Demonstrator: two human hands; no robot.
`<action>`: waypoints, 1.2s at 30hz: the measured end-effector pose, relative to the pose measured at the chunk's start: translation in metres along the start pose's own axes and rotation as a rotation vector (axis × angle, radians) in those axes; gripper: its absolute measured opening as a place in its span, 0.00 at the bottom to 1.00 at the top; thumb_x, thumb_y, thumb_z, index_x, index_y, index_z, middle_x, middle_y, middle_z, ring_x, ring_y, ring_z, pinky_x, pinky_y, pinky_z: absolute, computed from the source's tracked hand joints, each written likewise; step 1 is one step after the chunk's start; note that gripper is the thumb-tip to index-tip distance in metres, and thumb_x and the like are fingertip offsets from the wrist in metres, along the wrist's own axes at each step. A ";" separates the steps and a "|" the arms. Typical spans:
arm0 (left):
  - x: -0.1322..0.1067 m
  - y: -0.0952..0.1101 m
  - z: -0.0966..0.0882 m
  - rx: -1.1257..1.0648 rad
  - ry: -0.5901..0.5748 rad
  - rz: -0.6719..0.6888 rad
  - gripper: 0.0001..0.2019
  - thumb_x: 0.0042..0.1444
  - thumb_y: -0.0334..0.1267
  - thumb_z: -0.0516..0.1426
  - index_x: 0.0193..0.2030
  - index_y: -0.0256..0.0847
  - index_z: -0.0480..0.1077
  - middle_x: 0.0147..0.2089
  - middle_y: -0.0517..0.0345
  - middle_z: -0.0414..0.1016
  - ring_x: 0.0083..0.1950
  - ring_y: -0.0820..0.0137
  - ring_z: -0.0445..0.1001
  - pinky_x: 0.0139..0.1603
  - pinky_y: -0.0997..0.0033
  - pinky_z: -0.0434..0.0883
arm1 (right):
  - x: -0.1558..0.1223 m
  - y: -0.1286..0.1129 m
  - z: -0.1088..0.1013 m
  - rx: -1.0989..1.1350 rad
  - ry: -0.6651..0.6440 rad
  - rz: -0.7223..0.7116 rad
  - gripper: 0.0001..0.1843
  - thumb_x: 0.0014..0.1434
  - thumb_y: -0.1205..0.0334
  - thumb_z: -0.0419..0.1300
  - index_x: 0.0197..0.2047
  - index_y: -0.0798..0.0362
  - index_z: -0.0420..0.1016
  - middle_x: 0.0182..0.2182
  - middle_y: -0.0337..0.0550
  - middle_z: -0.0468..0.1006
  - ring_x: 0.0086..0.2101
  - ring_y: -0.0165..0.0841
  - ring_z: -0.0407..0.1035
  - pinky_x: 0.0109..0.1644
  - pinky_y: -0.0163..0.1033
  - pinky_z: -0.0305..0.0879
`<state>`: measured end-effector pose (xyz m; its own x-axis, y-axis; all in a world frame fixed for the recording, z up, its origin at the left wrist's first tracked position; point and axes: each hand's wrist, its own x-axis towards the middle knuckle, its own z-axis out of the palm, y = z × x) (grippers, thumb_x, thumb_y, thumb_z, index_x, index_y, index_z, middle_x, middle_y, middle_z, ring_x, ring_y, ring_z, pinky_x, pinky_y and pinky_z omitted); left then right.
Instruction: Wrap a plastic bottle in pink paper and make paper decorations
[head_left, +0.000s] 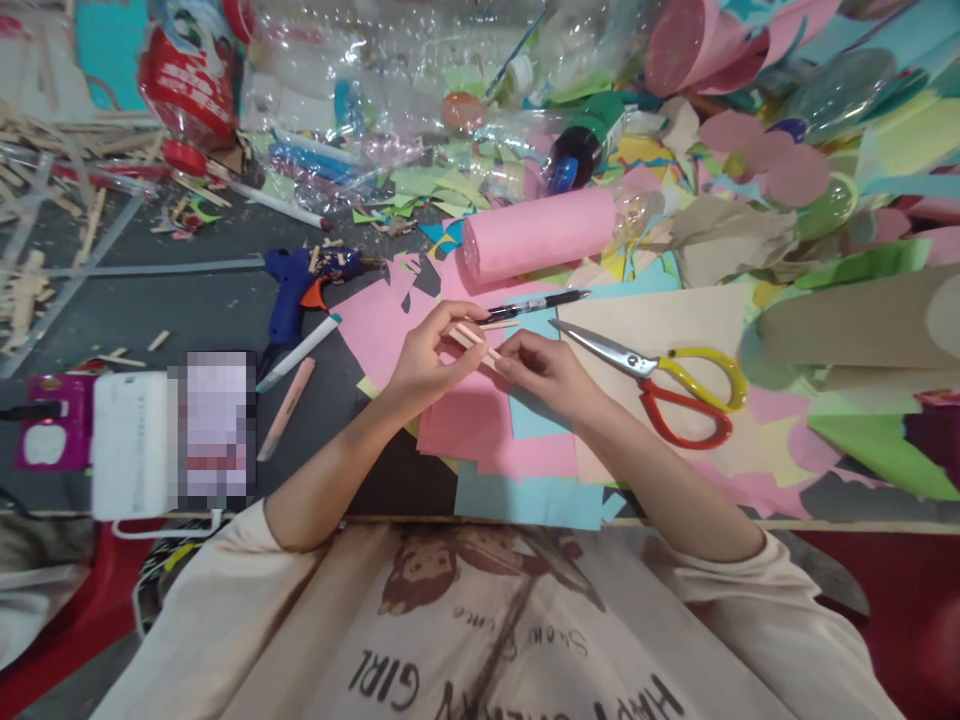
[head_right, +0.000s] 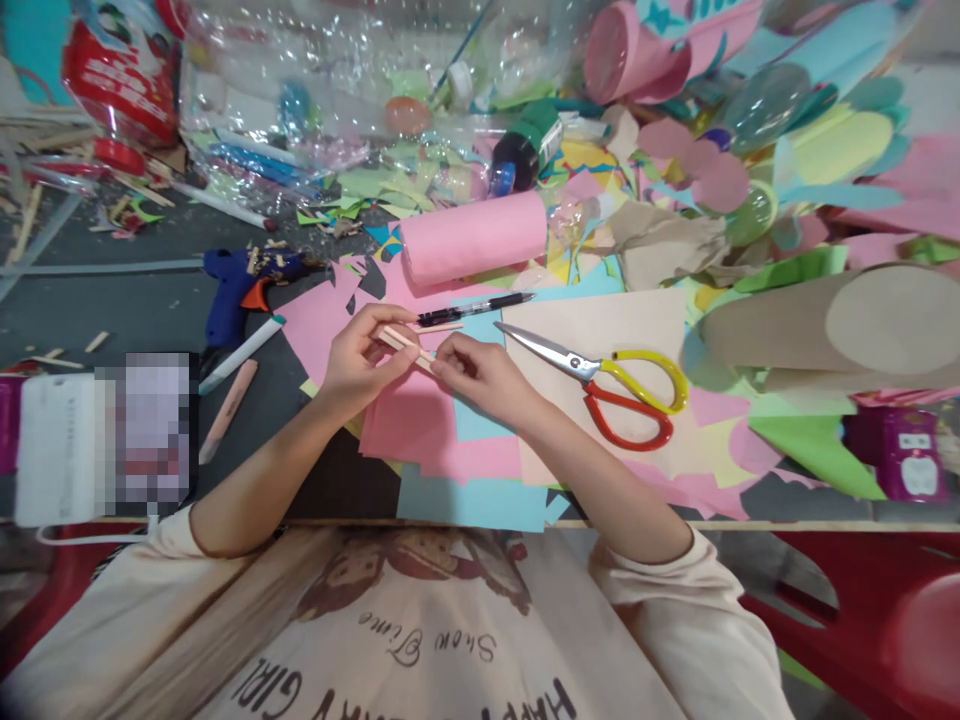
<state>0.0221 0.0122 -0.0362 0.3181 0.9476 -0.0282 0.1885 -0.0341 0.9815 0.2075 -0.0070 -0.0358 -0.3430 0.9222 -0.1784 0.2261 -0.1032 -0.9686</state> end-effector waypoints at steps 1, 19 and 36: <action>0.000 0.000 0.000 -0.017 -0.010 -0.005 0.14 0.54 0.43 0.59 0.46 0.43 0.66 0.38 0.58 0.74 0.38 0.71 0.76 0.37 0.74 0.72 | 0.000 0.000 0.001 -0.009 -0.014 0.004 0.19 0.59 0.45 0.61 0.29 0.52 0.67 0.20 0.32 0.67 0.22 0.26 0.57 0.28 0.34 0.54; 0.001 0.002 0.008 -0.165 -0.009 -0.068 0.14 0.51 0.50 0.63 0.29 0.42 0.68 0.29 0.62 0.68 0.29 0.75 0.67 0.30 0.73 0.68 | -0.005 -0.001 0.015 0.312 -0.143 0.063 0.11 0.59 0.54 0.60 0.35 0.50 0.63 0.22 0.32 0.73 0.18 0.23 0.59 0.21 0.32 0.56; -0.001 0.003 0.010 -0.196 -0.057 -0.034 0.12 0.53 0.46 0.63 0.29 0.40 0.69 0.25 0.64 0.68 0.26 0.77 0.66 0.28 0.76 0.66 | -0.004 0.002 0.012 0.203 -0.032 0.008 0.10 0.58 0.56 0.61 0.30 0.51 0.66 0.12 0.23 0.53 0.14 0.20 0.44 0.19 0.30 0.40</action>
<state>0.0315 0.0075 -0.0356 0.3681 0.9273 -0.0674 0.0178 0.0655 0.9977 0.1984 -0.0151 -0.0393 -0.3711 0.9094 -0.1880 0.0411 -0.1862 -0.9817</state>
